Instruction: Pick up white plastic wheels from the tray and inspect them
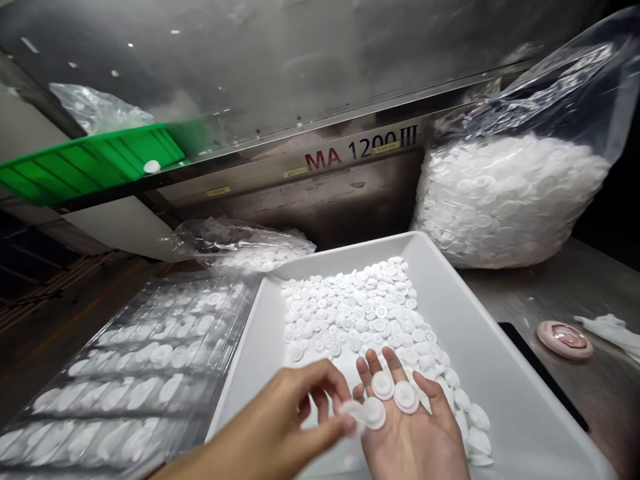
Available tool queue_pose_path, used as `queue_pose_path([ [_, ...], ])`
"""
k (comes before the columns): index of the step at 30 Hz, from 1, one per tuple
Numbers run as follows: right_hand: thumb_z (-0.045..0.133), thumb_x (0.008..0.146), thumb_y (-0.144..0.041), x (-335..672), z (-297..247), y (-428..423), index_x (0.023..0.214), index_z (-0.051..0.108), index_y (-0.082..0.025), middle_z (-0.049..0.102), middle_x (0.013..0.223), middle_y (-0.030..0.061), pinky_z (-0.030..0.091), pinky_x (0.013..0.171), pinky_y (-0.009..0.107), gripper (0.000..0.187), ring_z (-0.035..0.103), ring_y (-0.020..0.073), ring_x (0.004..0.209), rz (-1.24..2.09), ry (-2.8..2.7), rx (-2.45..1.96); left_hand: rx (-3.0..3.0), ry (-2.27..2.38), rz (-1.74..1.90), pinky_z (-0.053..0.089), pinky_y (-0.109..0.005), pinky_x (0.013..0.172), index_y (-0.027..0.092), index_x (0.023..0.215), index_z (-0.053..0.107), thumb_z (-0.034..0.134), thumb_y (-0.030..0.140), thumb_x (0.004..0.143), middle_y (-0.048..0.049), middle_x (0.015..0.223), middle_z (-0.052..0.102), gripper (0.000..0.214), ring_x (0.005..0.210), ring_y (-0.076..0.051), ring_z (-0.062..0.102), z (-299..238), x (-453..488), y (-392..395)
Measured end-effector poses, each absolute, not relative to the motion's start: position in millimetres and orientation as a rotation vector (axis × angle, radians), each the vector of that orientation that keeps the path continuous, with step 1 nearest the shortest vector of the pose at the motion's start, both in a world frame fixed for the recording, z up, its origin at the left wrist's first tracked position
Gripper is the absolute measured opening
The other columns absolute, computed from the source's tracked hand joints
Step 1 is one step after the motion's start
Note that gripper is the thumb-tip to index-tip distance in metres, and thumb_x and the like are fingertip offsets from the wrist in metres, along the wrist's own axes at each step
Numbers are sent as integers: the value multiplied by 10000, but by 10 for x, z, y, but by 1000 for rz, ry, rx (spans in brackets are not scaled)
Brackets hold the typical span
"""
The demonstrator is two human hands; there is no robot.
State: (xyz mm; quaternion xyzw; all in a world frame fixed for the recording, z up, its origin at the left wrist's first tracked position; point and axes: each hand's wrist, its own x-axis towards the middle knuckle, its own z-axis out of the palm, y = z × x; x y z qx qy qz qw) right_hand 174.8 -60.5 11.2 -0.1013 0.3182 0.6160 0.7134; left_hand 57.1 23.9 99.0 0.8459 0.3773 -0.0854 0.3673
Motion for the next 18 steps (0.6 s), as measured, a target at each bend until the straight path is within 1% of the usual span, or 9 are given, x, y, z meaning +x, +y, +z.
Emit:
queue_pose_path([
  [1,550,739,-397,1711,164,-616,1003,632,-216,648,1036,57,492,793,341,330,597,220,1007,1401,695,-220,2159,967,-138,446,-217,647,279,880,563,572,395,789,65,799,627,148,716,-103,558,1016,573,115],
  [2,540,751,-401,1677,216,-630,994,632,-221,645,1049,52,489,811,342,316,592,219,1032,1433,682,-216,2120,895,-134,439,-206,591,271,828,549,641,353,734,76,752,627,155,646,-94,554,1012,570,14],
  [3,531,765,-395,1647,266,-644,994,628,-224,642,1061,48,485,824,338,303,584,216,1055,1458,670,-218,2150,898,-87,450,-207,597,272,846,536,638,324,740,66,777,641,156,659,-101,572,985,560,-60],
  [6,518,783,-369,1593,385,-684,1028,610,-217,631,1098,56,494,805,321,303,579,215,1075,1491,674,-267,2290,870,40,469,-222,625,268,869,525,622,364,764,43,804,659,172,683,-124,603,861,492,-158],
  [9,511,786,-367,1575,448,-719,1023,607,-219,629,1107,55,503,759,319,296,592,218,1040,1494,701,-269,2415,773,147,464,-203,587,258,872,523,615,349,780,50,764,649,159,620,-101,589,801,421,-165],
  [11,503,787,-376,1564,466,-745,987,620,-216,633,1087,50,496,758,310,281,591,211,1027,1481,683,-250,2508,713,254,452,-196,546,256,899,512,644,322,758,73,675,608,204,546,-83,552,810,397,-166],
  [15,525,751,-432,1514,483,-815,955,635,-223,639,1041,49,476,804,332,311,585,201,1005,1463,526,-287,2654,580,438,413,-216,480,255,931,484,683,379,712,100,536,475,321,473,-85,486,864,376,-188],
  [16,544,734,-441,1499,491,-835,942,638,-229,642,1016,43,473,809,340,312,588,200,988,1465,479,-299,2682,518,445,400,-226,465,254,932,489,669,371,725,91,533,477,298,486,-94,491,872,361,-199],
  [18,582,702,-446,1469,519,-872,901,644,-233,644,957,35,470,805,346,298,592,201,954,1475,401,-310,2773,405,463,354,-253,423,256,876,527,612,299,767,70,514,483,145,478,-108,473,870,300,-238],
])
